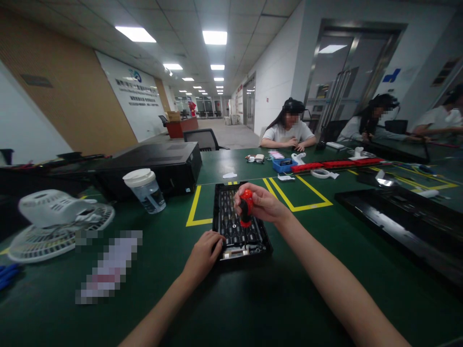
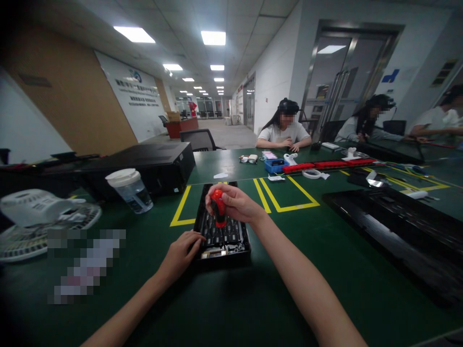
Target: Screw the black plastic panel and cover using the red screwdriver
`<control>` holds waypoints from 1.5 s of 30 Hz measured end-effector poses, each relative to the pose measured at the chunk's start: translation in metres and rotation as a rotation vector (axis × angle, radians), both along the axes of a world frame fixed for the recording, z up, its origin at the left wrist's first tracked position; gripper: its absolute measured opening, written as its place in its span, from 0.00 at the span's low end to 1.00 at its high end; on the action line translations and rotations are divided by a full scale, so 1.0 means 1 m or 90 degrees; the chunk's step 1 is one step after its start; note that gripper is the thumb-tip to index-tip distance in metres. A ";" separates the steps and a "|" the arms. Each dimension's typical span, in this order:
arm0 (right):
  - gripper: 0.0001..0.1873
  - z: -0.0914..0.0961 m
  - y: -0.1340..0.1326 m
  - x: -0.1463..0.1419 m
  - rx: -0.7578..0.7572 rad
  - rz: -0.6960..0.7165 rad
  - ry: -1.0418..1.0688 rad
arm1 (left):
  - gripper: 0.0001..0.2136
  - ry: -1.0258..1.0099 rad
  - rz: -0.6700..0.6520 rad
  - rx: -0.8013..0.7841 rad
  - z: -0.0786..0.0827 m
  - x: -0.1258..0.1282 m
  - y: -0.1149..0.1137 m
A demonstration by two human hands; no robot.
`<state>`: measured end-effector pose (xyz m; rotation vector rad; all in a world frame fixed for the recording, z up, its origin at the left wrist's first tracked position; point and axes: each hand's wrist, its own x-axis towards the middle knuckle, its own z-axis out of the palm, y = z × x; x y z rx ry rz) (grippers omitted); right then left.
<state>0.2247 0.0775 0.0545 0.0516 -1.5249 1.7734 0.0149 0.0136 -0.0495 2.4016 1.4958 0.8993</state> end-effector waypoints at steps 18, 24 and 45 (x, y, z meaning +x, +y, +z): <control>0.14 0.000 0.000 -0.002 0.015 -0.065 -0.003 | 0.11 -0.002 0.001 0.009 -0.001 0.001 0.001; 0.14 0.000 0.000 0.002 0.012 -0.080 -0.004 | 0.11 -0.005 0.002 0.006 -0.004 0.000 0.002; 0.14 0.003 -0.007 -0.004 -0.010 -0.086 -0.026 | 0.11 -0.005 -0.002 -0.012 0.003 0.002 -0.001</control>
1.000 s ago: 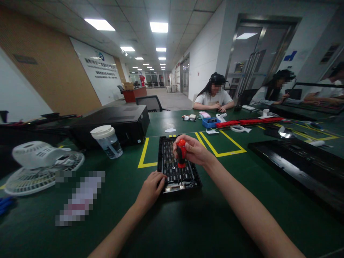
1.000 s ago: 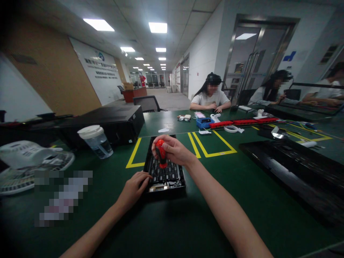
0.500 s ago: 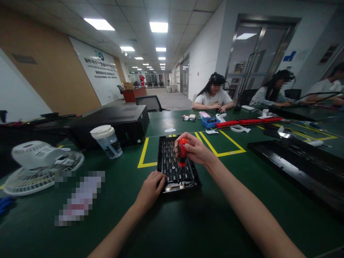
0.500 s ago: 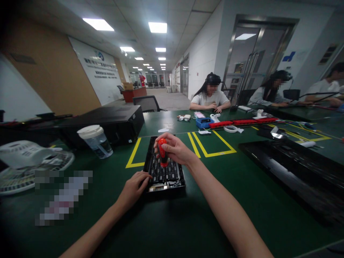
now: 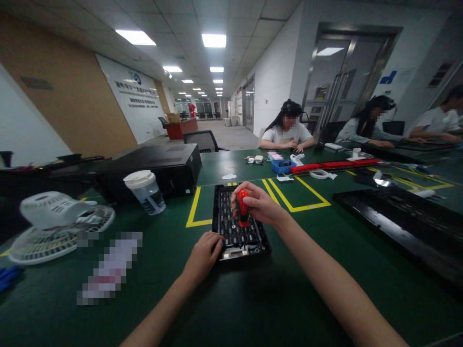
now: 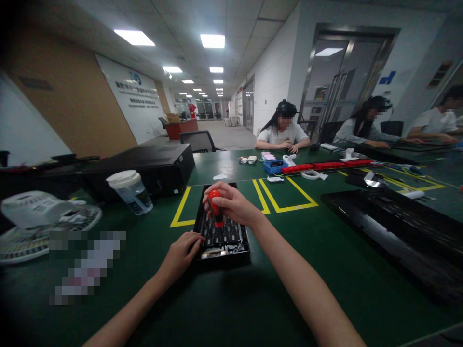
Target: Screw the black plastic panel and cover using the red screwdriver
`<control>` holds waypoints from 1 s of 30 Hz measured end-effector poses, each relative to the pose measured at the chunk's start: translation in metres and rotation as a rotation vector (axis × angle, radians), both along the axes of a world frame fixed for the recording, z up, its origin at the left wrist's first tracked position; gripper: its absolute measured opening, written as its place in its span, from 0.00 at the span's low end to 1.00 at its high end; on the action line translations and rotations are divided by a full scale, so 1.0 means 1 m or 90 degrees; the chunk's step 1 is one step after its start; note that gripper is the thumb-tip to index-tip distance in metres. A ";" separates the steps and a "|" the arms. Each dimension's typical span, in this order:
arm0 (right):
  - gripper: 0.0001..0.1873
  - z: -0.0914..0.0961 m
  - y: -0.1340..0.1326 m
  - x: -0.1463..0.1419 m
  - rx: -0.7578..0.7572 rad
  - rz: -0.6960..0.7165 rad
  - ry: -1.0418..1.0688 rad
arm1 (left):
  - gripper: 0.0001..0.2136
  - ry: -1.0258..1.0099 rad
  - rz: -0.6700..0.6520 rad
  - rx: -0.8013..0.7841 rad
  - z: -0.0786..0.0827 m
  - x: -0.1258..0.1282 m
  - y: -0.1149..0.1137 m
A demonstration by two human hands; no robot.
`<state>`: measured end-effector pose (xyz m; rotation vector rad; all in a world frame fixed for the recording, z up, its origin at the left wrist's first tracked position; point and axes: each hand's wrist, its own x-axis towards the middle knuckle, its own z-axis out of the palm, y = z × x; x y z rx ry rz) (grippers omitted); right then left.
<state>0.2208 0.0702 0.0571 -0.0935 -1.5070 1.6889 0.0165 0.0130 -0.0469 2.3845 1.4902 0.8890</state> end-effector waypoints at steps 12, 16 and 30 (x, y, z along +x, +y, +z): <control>0.13 0.004 -0.003 -0.004 -0.020 -0.001 -0.011 | 0.12 0.047 -0.001 -0.016 0.012 0.004 0.005; 0.12 0.004 -0.006 -0.009 -0.027 -0.023 -0.016 | 0.08 0.149 0.012 -0.016 0.022 0.016 0.018; 0.07 0.033 -0.009 0.019 -0.083 -0.300 0.157 | 0.04 0.282 0.068 -0.093 0.030 0.041 0.076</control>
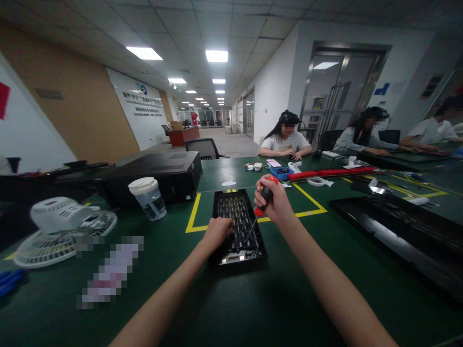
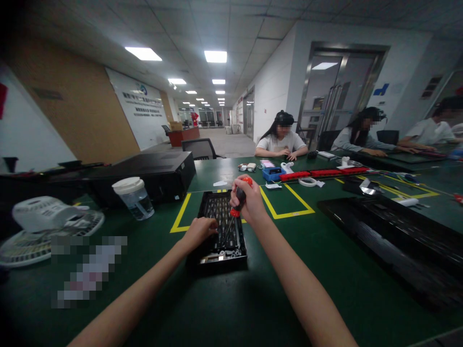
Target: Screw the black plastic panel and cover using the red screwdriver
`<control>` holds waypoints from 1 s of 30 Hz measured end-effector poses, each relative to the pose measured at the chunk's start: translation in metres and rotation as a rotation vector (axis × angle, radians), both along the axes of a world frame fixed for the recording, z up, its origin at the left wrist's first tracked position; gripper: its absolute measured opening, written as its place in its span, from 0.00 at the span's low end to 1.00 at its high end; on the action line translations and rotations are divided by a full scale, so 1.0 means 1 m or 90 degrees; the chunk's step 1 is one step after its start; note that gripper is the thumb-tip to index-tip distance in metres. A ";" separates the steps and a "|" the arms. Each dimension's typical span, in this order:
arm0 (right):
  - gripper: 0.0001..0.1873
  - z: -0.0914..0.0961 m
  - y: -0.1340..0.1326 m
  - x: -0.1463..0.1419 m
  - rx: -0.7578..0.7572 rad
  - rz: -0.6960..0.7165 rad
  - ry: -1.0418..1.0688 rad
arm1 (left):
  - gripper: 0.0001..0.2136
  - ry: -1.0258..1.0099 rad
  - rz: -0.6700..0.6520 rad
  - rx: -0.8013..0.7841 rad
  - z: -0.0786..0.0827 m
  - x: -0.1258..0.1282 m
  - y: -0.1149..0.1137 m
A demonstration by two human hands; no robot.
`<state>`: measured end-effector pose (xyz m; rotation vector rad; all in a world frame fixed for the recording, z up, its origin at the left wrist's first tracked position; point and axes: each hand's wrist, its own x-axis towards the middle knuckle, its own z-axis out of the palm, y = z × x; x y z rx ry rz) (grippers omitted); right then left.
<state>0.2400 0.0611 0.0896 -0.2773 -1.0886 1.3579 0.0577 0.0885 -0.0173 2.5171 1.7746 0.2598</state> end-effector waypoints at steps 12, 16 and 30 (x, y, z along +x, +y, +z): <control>0.14 0.022 -0.007 0.024 -0.008 -0.030 0.035 | 0.02 -0.008 0.010 -0.018 -0.008 0.004 0.008; 0.13 0.023 -0.008 0.024 -0.009 -0.020 0.042 | 0.02 -0.062 -0.008 -0.001 -0.007 0.006 0.003; 0.10 0.024 -0.018 0.016 -0.006 -0.003 0.042 | 0.03 -0.485 -0.132 -0.090 0.010 0.010 -0.069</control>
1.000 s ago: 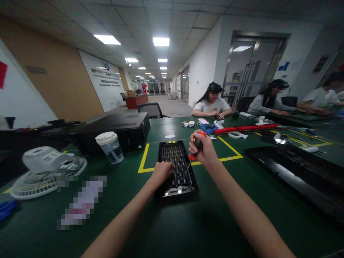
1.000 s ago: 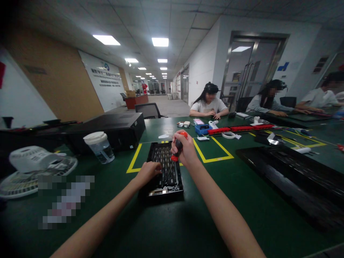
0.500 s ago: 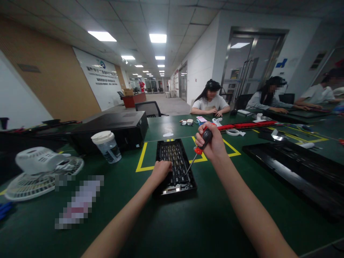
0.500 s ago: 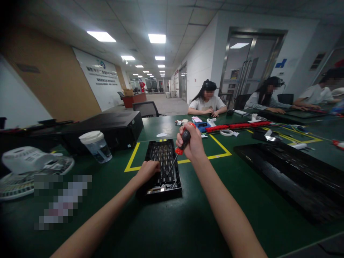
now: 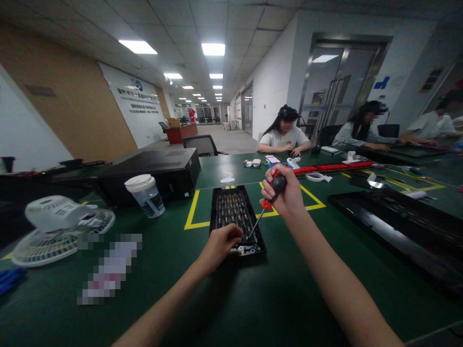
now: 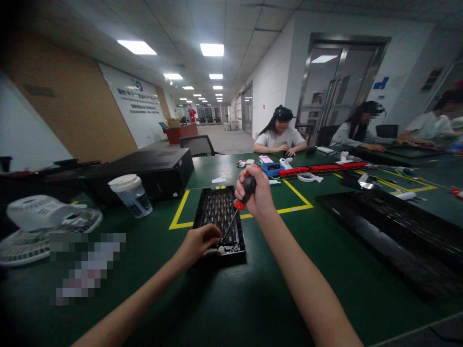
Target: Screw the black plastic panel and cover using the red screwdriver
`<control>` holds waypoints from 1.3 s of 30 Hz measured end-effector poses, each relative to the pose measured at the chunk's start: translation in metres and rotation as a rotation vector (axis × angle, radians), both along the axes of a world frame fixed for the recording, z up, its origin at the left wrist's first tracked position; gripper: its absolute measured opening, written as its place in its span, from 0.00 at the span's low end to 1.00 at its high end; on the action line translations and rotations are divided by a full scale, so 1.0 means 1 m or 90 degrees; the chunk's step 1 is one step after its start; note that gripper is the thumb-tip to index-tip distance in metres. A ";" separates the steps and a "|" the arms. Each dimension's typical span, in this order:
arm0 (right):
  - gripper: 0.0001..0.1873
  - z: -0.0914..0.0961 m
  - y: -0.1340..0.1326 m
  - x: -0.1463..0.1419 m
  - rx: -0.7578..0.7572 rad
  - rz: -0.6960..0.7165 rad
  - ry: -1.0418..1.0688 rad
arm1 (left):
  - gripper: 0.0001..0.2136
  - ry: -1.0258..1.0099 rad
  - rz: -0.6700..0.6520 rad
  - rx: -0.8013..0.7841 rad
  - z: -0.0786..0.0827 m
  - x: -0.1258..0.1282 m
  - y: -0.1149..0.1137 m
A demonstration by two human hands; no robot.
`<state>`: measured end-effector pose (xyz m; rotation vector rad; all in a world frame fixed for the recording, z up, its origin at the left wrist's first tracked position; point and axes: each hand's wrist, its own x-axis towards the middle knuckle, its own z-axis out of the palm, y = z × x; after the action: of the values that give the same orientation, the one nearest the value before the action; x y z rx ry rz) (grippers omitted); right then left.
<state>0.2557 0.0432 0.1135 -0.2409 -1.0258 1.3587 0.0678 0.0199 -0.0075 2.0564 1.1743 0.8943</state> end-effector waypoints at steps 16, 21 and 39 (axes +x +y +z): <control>0.10 0.008 -0.026 -0.014 0.006 0.062 0.030 | 0.12 -0.368 0.029 -0.313 -0.003 -0.015 -0.056; 0.09 0.009 -0.032 -0.016 0.014 0.074 0.027 | 0.13 -0.408 0.066 -0.310 -0.002 -0.014 -0.064; 0.09 0.006 -0.034 -0.022 0.026 0.108 0.039 | 0.10 -0.448 0.074 -0.327 0.001 -0.015 -0.069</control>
<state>0.2338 0.0092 0.1195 -0.0830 -1.0391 1.4868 0.0530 -0.0492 -0.0060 1.1302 0.9882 1.1042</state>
